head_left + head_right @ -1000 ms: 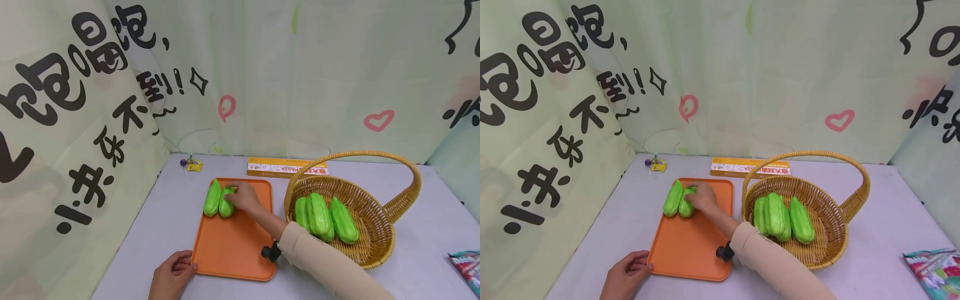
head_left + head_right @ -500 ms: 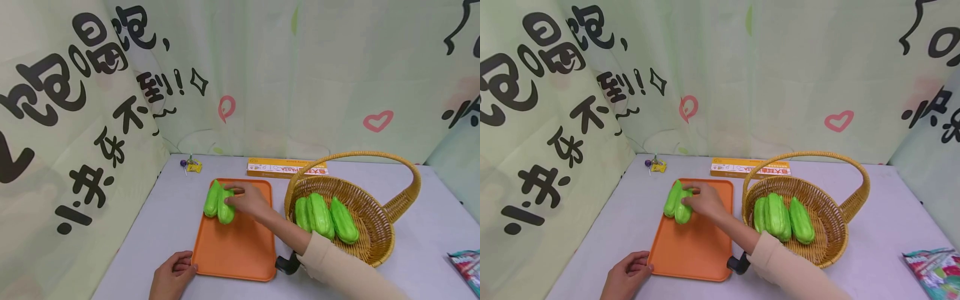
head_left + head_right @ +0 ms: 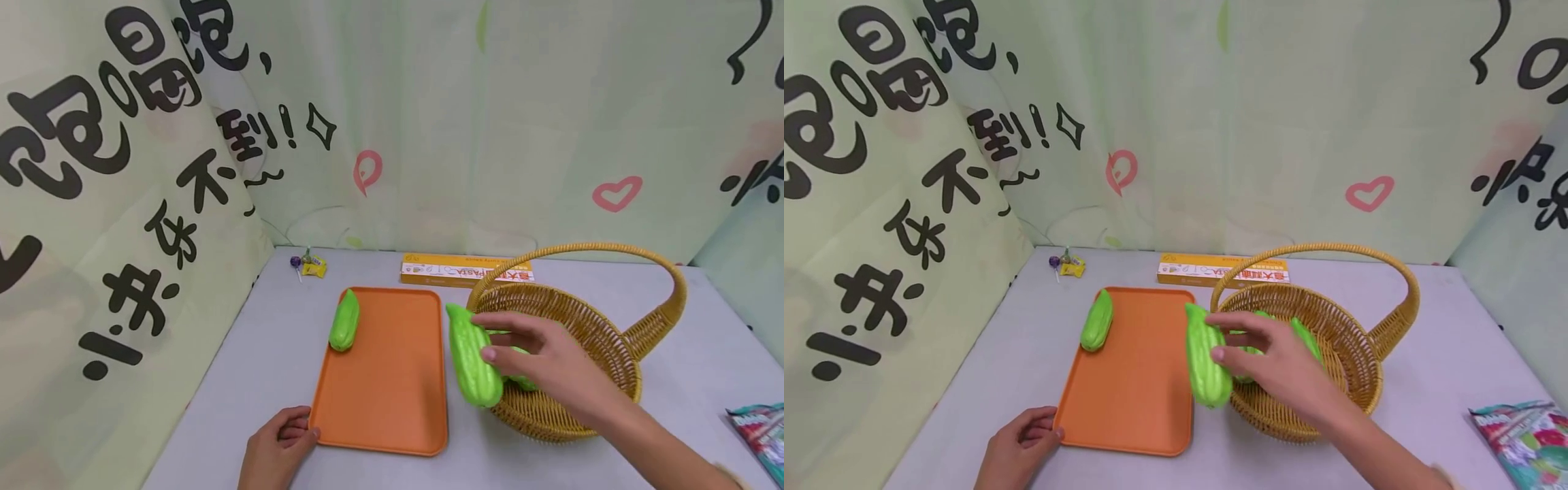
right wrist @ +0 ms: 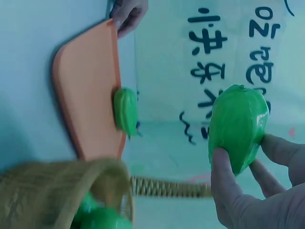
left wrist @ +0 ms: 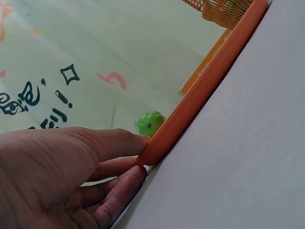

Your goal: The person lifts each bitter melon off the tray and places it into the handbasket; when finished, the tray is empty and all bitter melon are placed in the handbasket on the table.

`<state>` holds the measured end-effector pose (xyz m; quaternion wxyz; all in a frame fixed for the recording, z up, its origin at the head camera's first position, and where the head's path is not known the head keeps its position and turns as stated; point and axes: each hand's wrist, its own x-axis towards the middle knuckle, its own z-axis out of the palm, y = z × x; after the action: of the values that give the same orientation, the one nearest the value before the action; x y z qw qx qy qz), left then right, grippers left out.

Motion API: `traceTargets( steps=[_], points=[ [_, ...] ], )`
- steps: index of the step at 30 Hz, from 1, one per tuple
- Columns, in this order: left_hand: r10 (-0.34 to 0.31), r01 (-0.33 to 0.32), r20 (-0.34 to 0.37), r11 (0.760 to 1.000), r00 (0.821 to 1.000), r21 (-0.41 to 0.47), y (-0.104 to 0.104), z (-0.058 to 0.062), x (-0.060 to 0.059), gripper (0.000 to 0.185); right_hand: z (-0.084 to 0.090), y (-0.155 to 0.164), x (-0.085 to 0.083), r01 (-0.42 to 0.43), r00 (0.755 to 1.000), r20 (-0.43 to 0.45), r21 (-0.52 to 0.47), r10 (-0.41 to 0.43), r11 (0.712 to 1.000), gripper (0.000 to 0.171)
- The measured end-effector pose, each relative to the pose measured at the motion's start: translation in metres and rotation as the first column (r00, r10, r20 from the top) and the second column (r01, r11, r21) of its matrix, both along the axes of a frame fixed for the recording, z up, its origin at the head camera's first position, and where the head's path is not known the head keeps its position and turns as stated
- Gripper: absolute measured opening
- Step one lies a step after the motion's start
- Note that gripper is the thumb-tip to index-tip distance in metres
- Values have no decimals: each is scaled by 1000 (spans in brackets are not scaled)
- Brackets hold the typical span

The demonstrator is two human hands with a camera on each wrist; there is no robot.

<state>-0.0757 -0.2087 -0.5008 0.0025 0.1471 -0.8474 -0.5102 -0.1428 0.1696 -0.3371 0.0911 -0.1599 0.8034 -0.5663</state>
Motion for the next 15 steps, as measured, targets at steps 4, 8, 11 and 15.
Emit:
traceTargets(
  steps=[4,8,11,15],
  points=[
    [15,-15,14,1000,1000,15,0,-1,0,37,3,39,8,69,998,-8,58,-69,996,41],
    [9,-9,13,1000,1000,9,0,-1,-1,38,0,77,6,126,992,-27,148,-123,981,44],
    [5,-5,5,1000,1000,-4,0,-1,-2,39,-5,98,0,155,988,-56,207,-146,966,45],
    [12,-12,5,1000,1000,-3,0,0,-2,39,-16,111,-13,159,987,-72,229,-147,960,46]
  ],
)
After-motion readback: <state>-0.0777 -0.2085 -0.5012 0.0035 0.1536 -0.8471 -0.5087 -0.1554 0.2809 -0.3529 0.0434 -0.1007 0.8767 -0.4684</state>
